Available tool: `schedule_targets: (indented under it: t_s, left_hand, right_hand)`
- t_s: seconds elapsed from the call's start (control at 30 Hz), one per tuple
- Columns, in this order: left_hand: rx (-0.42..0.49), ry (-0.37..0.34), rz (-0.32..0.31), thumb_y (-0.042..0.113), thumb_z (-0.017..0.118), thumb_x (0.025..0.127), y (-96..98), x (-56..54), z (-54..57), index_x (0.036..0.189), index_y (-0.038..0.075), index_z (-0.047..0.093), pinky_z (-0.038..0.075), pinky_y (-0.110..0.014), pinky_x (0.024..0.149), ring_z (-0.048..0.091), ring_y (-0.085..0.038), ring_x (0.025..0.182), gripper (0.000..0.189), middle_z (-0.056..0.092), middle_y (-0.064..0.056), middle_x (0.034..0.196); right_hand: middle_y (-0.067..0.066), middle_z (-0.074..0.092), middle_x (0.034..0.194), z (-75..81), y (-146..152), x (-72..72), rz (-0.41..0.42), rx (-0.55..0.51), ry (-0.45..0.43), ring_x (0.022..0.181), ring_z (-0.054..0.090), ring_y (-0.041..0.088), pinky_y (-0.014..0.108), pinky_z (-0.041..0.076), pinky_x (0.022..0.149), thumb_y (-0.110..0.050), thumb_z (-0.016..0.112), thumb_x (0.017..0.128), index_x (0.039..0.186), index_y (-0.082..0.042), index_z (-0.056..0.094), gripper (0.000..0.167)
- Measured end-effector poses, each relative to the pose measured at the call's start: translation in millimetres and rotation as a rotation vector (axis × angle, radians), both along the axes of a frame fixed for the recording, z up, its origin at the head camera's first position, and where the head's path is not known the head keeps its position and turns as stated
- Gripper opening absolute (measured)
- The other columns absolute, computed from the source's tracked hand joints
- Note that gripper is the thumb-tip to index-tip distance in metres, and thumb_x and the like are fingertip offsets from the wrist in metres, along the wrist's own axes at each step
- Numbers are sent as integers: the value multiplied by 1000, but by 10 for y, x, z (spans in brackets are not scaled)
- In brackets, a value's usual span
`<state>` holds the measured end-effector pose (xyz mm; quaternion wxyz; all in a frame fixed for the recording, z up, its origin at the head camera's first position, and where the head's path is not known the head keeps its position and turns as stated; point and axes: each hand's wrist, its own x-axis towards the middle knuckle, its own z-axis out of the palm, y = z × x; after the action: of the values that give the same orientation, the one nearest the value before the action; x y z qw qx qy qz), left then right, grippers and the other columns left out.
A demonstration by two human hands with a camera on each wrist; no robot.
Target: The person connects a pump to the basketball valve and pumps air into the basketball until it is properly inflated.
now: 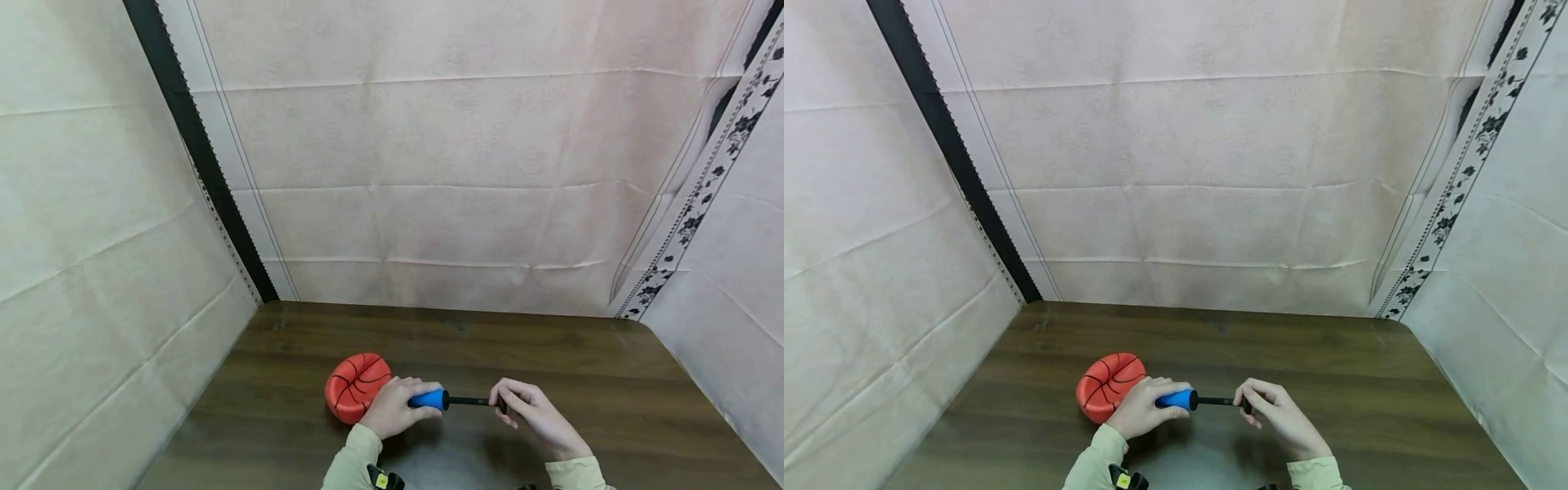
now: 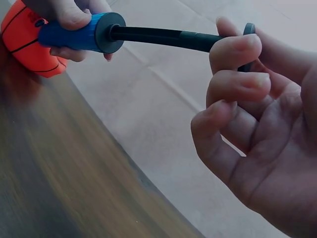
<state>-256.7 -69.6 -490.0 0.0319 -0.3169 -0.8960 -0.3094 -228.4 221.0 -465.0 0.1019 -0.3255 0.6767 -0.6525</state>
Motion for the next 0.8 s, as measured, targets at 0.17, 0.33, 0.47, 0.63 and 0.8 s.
schedule_targets:
  t_s: [0.17,0.33,0.47,0.63,0.8]
  left_hand:
    - [2,-6,3,51,64,88,26,8,-9,127,32,62,45,-34,87,57,-7,97,43,68,6,111]
    - [-1,0,17,51,65,87,72,10,-6,125,34,63,46,-37,88,58,-7,95,41,68,6,110]
    - [-10,5,13,47,67,87,113,4,-11,124,32,64,45,-35,87,58,-7,94,40,68,6,108]
    - [-39,52,-8,49,66,87,123,1,-40,124,30,65,43,-27,82,58,-5,91,41,69,8,105]
    - [-53,66,-38,50,64,88,74,4,-41,126,31,64,44,-29,84,59,-5,94,43,69,7,108]
  right_hand:
    - [-4,49,70,6,-20,-6,12,1,-15,55,38,20,39,30,48,-5,33,105,98,13,50,26]
    - [4,45,67,-29,-178,-44,16,19,-13,54,39,16,41,28,48,-8,32,106,97,16,48,29]
    - [7,45,68,-101,-364,-73,23,29,-26,58,43,5,40,28,48,-9,32,106,97,18,47,32]
    - [28,39,70,-187,-500,-88,36,39,-22,60,44,4,38,31,48,-9,31,106,97,18,47,33]
    - [12,49,72,-196,-481,-86,45,121,-60,61,48,3,31,41,51,-15,33,107,101,15,51,36]
